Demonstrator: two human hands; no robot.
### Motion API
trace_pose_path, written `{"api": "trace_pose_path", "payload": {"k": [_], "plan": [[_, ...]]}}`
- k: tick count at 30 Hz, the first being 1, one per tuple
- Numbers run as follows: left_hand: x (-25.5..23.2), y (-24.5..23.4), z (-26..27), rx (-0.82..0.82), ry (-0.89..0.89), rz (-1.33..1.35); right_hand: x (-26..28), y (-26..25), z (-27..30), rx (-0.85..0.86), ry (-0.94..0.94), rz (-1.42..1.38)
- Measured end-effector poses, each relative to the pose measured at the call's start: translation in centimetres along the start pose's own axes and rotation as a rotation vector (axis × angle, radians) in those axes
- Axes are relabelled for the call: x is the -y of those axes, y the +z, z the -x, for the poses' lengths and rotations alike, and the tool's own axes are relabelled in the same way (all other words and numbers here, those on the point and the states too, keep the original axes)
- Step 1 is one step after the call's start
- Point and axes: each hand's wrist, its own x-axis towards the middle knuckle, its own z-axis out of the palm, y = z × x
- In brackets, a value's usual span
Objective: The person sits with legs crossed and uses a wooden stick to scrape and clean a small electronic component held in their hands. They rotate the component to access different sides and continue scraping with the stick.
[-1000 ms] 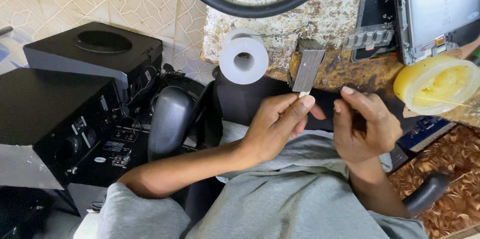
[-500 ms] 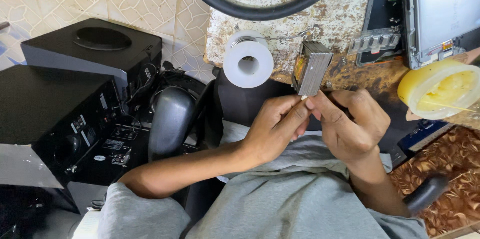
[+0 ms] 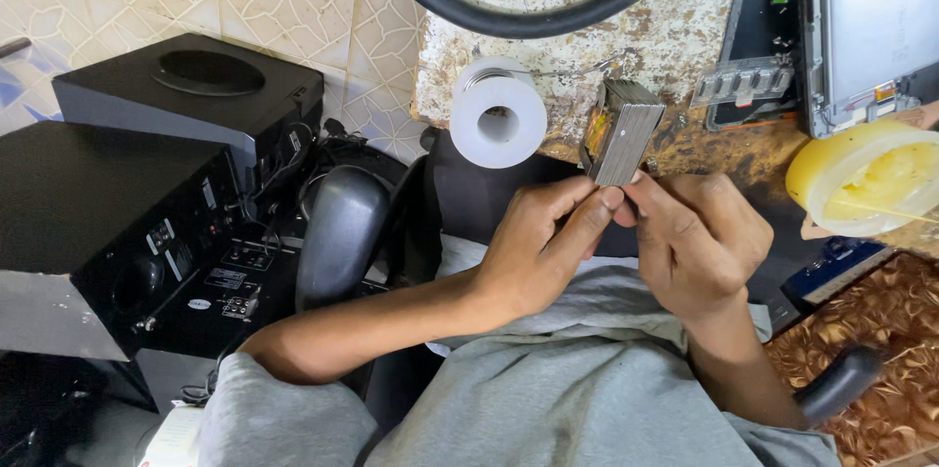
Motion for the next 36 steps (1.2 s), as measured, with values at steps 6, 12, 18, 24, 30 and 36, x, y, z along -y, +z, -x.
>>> {"api": "trace_pose_path", "payload": {"k": [6, 12, 18, 24, 30, 36], "plan": [[0.1, 0.0, -0.2, -0.005, -0.048, -0.042, 0.1, 0.0, -0.2, 0.015, 0.039, 0.005], [-0.4, -0.2, -0.2, 0.000, -0.032, -0.008, 0.4, -0.6, -0.9, 0.075, 0.071, -0.007], [-0.2, -0.1, -0.1, 0.006, -0.013, 0.008, 0.7, -0.8, -1.1, 0.097, 0.096, 0.049], [0.1, 0.0, 0.0, -0.013, -0.001, -0.035, 0.4, -0.6, -0.7, 0.081, 0.081, 0.026], [0.4, 0.2, 0.0, -0.036, 0.005, -0.023, 0.4, -0.5, -0.6, 0.089, 0.090, 0.044], [0.1, -0.3, -0.2, -0.020, 0.006, -0.013, 0.4, -0.6, -0.7, 0.078, 0.085, 0.019]]}}
